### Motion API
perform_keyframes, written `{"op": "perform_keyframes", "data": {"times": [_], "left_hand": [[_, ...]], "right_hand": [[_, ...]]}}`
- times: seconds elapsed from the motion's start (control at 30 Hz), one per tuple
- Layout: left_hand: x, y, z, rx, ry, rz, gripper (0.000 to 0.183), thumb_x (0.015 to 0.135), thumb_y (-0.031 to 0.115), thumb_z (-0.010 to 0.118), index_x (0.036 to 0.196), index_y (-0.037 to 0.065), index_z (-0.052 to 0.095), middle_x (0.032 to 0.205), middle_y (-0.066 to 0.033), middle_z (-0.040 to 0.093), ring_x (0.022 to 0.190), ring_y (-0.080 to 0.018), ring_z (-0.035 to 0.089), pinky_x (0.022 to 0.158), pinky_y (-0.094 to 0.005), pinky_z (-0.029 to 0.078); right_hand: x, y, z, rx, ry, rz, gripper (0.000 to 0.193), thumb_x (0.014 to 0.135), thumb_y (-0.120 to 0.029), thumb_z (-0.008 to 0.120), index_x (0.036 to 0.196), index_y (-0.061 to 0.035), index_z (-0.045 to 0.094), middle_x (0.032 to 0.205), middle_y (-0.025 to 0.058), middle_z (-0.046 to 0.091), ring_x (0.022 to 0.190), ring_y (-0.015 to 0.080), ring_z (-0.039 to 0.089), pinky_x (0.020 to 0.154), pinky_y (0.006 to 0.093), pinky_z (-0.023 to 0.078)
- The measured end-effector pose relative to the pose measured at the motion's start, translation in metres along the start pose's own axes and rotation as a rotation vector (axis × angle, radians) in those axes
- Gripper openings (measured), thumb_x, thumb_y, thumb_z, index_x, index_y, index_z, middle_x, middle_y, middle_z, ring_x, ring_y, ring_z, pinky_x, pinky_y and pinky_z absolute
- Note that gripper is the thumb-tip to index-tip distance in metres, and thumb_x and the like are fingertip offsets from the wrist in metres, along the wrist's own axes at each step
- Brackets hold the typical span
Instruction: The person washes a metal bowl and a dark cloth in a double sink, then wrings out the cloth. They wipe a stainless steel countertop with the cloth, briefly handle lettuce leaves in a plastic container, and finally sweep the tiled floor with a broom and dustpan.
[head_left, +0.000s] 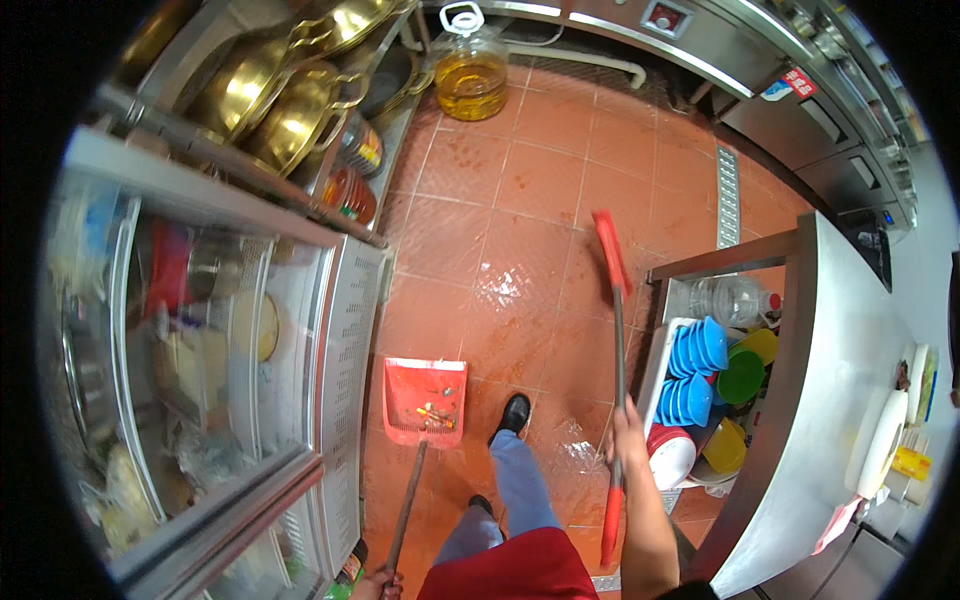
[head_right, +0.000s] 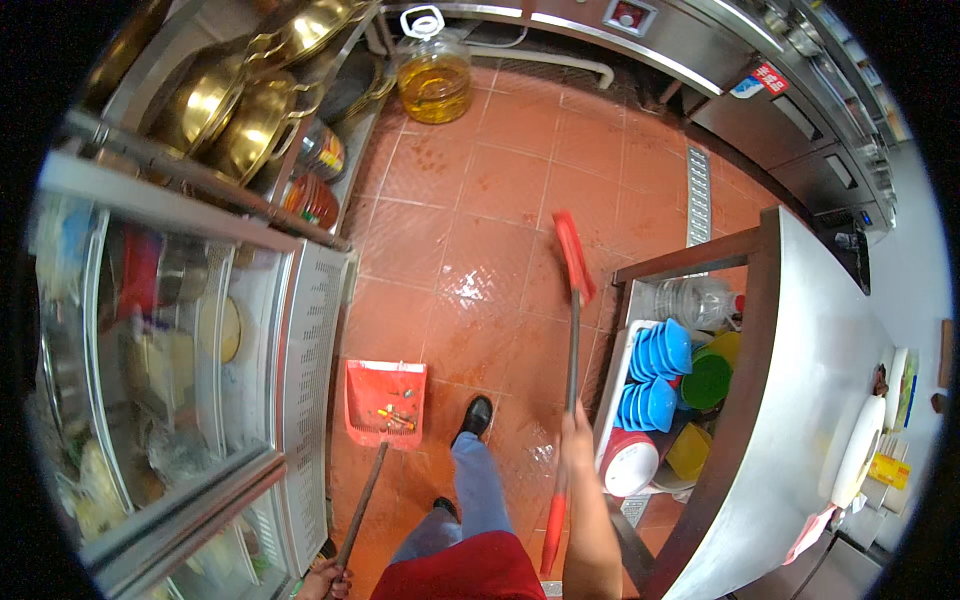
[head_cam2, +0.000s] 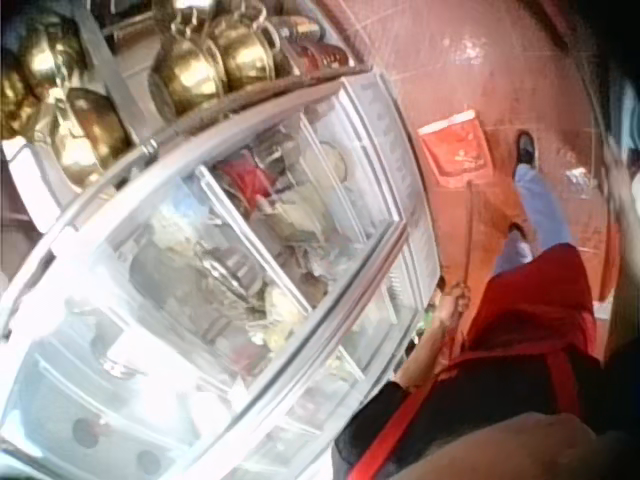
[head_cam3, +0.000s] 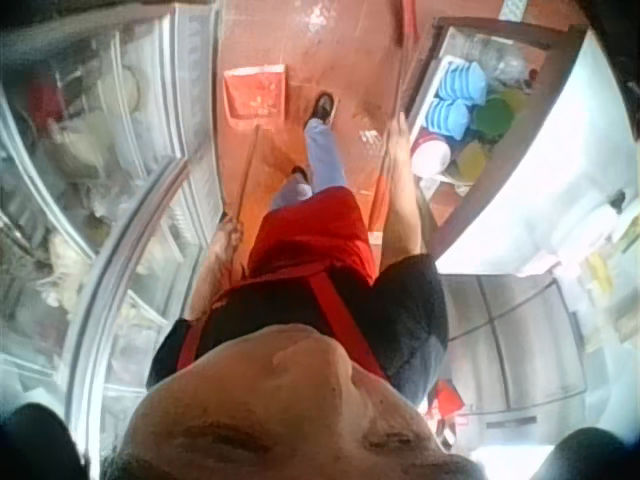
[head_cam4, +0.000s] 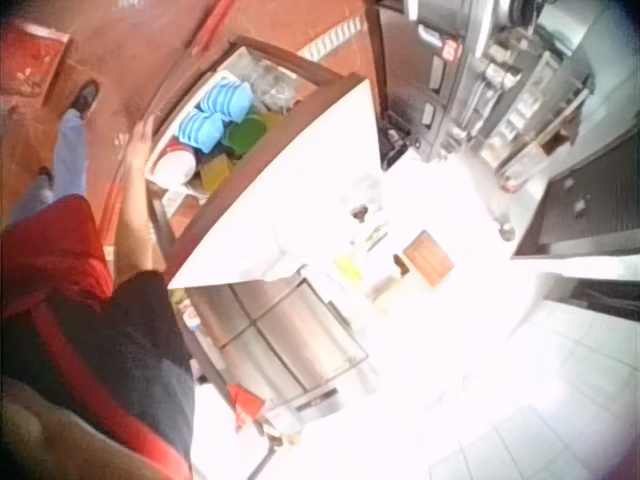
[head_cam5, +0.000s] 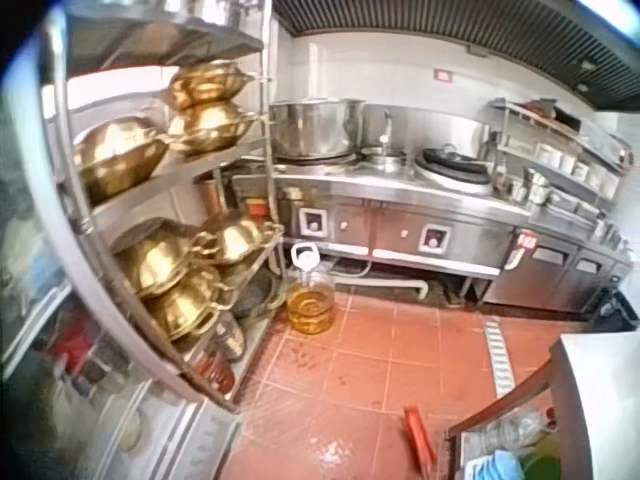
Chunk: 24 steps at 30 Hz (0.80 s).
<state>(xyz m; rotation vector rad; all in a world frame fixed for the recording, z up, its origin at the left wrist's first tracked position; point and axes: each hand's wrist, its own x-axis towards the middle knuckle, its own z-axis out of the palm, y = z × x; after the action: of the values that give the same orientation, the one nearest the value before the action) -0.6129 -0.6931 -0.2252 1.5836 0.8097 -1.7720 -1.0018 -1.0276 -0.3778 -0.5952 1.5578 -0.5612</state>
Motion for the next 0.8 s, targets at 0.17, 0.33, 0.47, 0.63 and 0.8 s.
{"op": "perform_keyframes", "data": {"times": [0.17,0.33,0.47,0.63,0.8], "left_hand": [[-0.019,0.099,0.059,0.035,-0.069,0.014,0.014,0.090,0.005,0.046,0.100,0.012,0.040,0.081,-0.0073,0.047,0.053,-0.0095,0.038,0.039,-0.0182,0.030],[-0.034,0.177,0.118,0.054,-0.123,0.010,0.015,0.089,0.005,0.046,0.100,0.012,0.040,0.081,-0.0072,0.047,0.053,-0.0094,0.038,0.039,-0.0180,0.030],[-0.052,0.246,0.172,0.150,-0.102,0.064,0.013,0.089,0.004,0.045,0.098,0.011,0.038,0.080,-0.0063,0.047,0.053,-0.0088,0.038,0.039,-0.0182,0.030],[-0.038,0.335,0.229,0.247,-0.118,0.081,0.021,0.088,0.004,0.047,0.105,0.009,0.036,0.082,-0.0082,0.047,0.053,-0.0098,0.038,0.039,-0.0190,0.030],[-0.046,0.403,0.266,0.309,-0.134,0.053,0.041,0.089,0.006,0.050,0.125,0.007,0.031,0.087,-0.0101,0.050,0.053,-0.0109,0.038,0.040,-0.0220,0.031]], "right_hand": [[-0.099,-0.010,0.013,0.069,0.350,0.435,0.046,0.097,-0.022,0.039,0.140,-0.0186,0.026,0.055,0.0023,0.042,0.037,0.0128,0.039,0.031,0.0266,0.035],[-0.024,0.006,0.025,0.762,0.535,0.576,0.016,0.095,-0.018,0.037,0.101,-0.0116,0.050,0.056,0.0022,0.040,0.039,0.0132,0.038,0.034,0.0260,0.035],[0.067,-0.059,0.083,0.868,0.430,0.483,0.015,0.092,-0.018,0.040,0.078,-0.0106,0.042,0.057,0.0022,0.039,0.042,0.0161,0.038,0.038,0.0284,0.037],[0.158,-0.168,0.154,0.769,0.281,0.507,0.014,0.089,-0.012,0.037,0.076,-0.0090,0.039,0.054,0.0031,0.037,0.041,0.0156,0.038,0.038,0.0304,0.037],[0.189,-0.227,0.129,0.942,0.124,0.295,0.022,0.095,-0.023,0.035,0.077,-0.0121,0.039,0.051,-0.0014,0.036,0.039,0.0111,0.037,0.034,0.0237,0.031]]}}
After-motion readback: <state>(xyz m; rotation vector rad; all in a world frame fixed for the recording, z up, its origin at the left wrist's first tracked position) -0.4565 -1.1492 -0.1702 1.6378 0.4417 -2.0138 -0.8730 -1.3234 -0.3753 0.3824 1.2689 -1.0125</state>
